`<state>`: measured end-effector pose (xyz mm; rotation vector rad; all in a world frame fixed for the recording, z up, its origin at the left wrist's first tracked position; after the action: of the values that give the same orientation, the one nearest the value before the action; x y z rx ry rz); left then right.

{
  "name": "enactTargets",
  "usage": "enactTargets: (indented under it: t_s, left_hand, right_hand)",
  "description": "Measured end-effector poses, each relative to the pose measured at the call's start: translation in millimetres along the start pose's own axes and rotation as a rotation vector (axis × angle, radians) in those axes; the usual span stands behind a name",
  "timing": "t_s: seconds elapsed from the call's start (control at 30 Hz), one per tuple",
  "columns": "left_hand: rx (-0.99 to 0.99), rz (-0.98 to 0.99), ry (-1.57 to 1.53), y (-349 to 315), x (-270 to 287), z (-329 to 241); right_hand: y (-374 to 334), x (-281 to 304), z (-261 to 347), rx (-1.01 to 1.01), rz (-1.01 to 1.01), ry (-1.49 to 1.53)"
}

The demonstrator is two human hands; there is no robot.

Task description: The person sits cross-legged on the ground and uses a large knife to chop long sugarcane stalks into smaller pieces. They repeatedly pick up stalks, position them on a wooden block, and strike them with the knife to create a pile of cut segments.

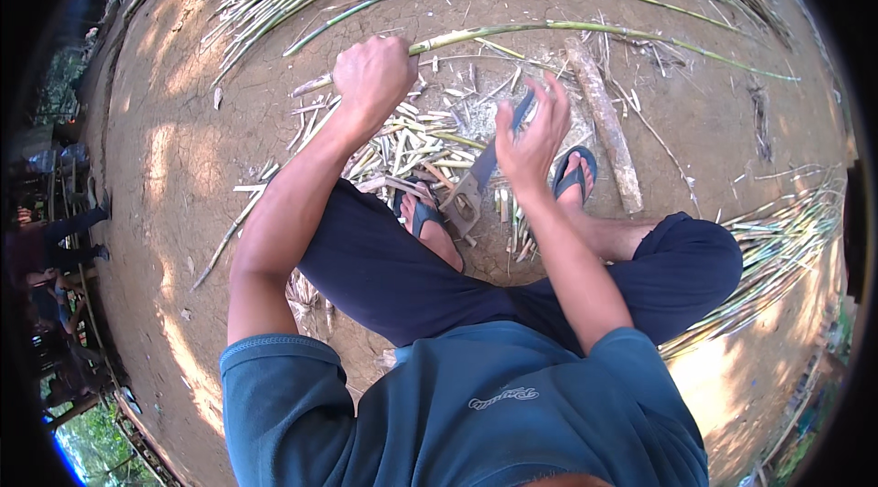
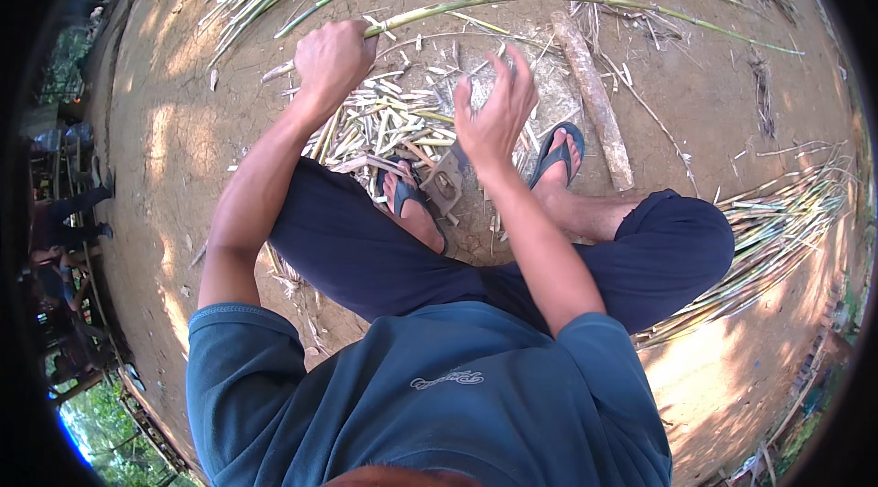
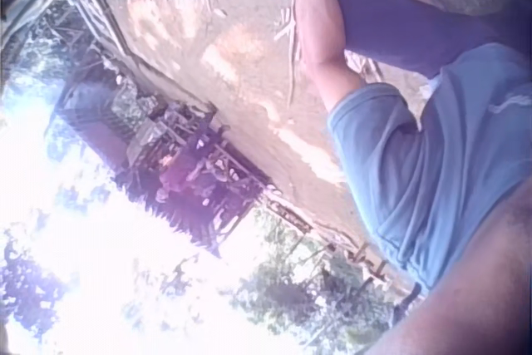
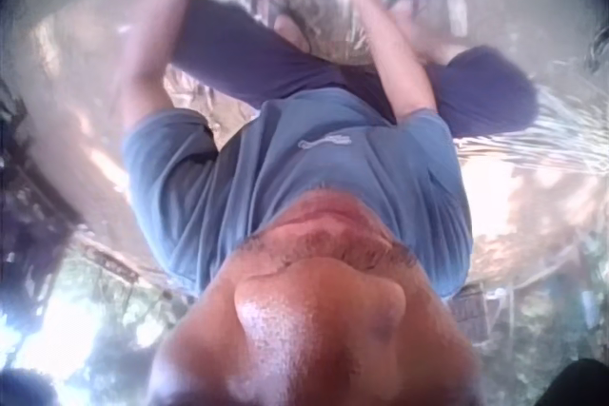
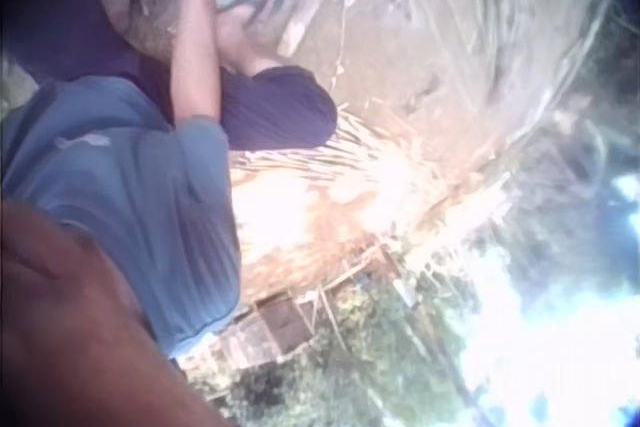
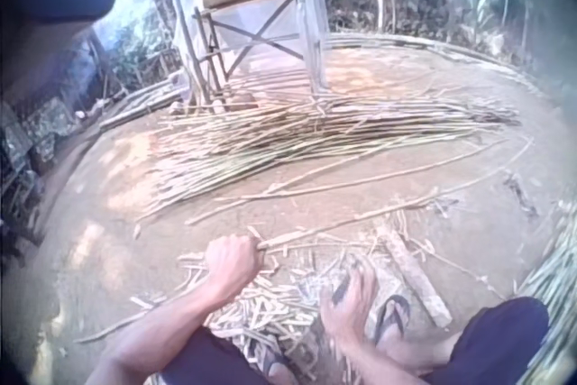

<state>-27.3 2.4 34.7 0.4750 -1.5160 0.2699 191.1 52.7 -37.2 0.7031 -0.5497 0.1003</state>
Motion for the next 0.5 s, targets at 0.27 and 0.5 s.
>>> enactTargets:
  t_s: [0.27,0.5]
  left_hand:
    - [-0.002,-0.044,-0.049,-18.7,24.0,-7.3]
    - [-0.350,-0.209,-1.068,-17.8,60.3,-11.5]
  right_hand:
    - [140.4,-36.8,4.4,0.400,0.697,-0.333]
    - [137.1,-20.7,-37.6,0.576,0.226,0.074]
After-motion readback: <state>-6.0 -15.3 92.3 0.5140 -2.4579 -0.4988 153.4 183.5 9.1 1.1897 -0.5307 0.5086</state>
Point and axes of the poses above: each hand's wrist, its own y-axis towards the middle knuckle, its own x-axis out of the back of the hand, z = x × y, the point moved 2 cm from there along y, towards the middle knuckle, and after that the axes turned 1 degree about -x, right-handed, at the moved point
